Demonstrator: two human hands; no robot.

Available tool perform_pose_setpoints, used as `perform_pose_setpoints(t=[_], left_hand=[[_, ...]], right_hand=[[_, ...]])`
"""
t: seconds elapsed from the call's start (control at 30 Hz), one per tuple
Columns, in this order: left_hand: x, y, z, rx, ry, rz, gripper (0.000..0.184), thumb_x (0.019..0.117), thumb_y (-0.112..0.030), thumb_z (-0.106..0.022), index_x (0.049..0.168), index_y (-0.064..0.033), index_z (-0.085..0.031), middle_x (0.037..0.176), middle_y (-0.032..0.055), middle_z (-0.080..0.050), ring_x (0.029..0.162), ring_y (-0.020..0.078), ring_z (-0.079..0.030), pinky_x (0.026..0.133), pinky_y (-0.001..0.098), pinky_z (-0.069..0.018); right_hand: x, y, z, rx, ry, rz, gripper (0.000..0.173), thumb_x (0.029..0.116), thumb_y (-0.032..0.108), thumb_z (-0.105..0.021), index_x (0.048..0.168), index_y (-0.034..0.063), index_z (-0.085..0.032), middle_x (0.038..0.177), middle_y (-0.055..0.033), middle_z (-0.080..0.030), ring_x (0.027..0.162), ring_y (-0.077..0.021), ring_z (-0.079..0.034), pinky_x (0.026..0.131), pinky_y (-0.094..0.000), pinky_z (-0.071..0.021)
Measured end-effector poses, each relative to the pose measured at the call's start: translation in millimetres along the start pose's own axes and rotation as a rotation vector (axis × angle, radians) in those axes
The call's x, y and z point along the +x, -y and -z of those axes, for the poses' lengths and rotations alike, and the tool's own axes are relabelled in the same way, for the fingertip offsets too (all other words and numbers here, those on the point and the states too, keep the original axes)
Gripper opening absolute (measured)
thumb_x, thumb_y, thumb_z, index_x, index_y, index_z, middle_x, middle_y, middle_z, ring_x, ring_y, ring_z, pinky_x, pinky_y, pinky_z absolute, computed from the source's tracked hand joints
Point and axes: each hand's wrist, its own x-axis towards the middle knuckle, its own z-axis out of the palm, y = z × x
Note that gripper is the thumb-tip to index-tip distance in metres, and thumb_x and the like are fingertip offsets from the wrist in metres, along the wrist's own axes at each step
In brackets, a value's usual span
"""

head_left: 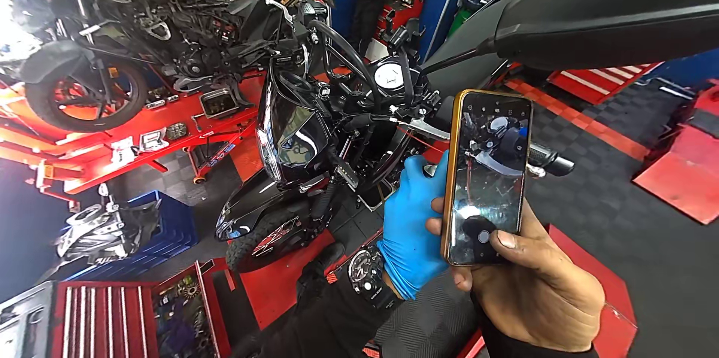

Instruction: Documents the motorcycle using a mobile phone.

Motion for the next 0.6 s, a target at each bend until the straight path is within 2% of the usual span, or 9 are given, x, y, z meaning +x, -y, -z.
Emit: perform_pose_setpoints(t=[0.07,0.13,0.23,0.4,0.5,0.6], left_hand=[[1,-1,2,0.052,0.049,0.006,0.072,0.0877,-0.046,-0.066,0.152,-0.0169,-0.051,0.125,0.0128,-0.054,0.099,0.0203,-0.061,0.067,0.0318,-0.0545],[3,-1,-1,0.032,-0.018,-0.017,0.068,0.0864,-0.046,-0.064,0.146,-0.0133,-0.058,0.120,0.0145,-0.059,0.096,0.0212,-0.063,0.066,0.0318,-0.0540],[11,-21,20,-0.033,0.073,0.072,0.069,0.0834,-0.039,-0.063,0.145,-0.0072,-0.058,0.120,0.0184,-0.060,0.101,0.0246,-0.063,0.076,0.0370,-0.0559],[12,-20,21,0.012,0.088,0.047,0.069,0.0842,-0.035,-0.066,0.148,-0.0109,-0.054,0.124,0.0190,-0.056,0.098,0.0262,-0.064,0.067,0.0392,-0.0567],[11,-19,21,0.078,0.122,0.011,0.072,0.0873,-0.035,-0.067,0.152,-0.0112,-0.049,0.125,0.0188,-0.053,0.096,0.0258,-0.062,0.063,0.0367,-0.0548],[10,-17,19,0.104,0.118,-0.002,0.073,0.0873,-0.035,-0.069,0.153,-0.0103,-0.049,0.123,0.0179,-0.054,0.096,0.0248,-0.062,0.064,0.0350,-0.0547]], right_hand=[[0,0,0,0.005,0.000,0.005,0.059,0.0934,0.004,-0.060,0.148,0.0101,-0.039,0.128,-0.0370,-0.057,0.098,-0.0481,-0.071,0.056,-0.0469,-0.0632],[0,0,-1,0.002,-0.006,0.008,0.059,0.0933,0.004,-0.059,0.148,0.0099,-0.039,0.128,-0.0366,-0.058,0.097,-0.0476,-0.071,0.055,-0.0464,-0.0630],[1,0,0,0.006,0.007,0.005,0.059,0.0940,0.005,-0.059,0.149,0.0112,-0.039,0.129,-0.0361,-0.058,0.098,-0.0471,-0.071,0.056,-0.0454,-0.0630],[1,1,0,-0.013,0.011,0.003,0.056,0.0945,0.007,-0.060,0.147,0.0102,-0.041,0.128,-0.0356,-0.059,0.096,-0.0457,-0.072,0.056,-0.0445,-0.0632],[2,2,0,-0.009,0.011,0.005,0.055,0.0944,0.006,-0.059,0.146,0.0099,-0.041,0.129,-0.0356,-0.059,0.097,-0.0460,-0.072,0.057,-0.0450,-0.0633],[2,1,1,0.001,0.009,0.007,0.056,0.0941,0.004,-0.058,0.147,0.0101,-0.041,0.129,-0.0359,-0.058,0.098,-0.0464,-0.072,0.056,-0.0447,-0.0631]])
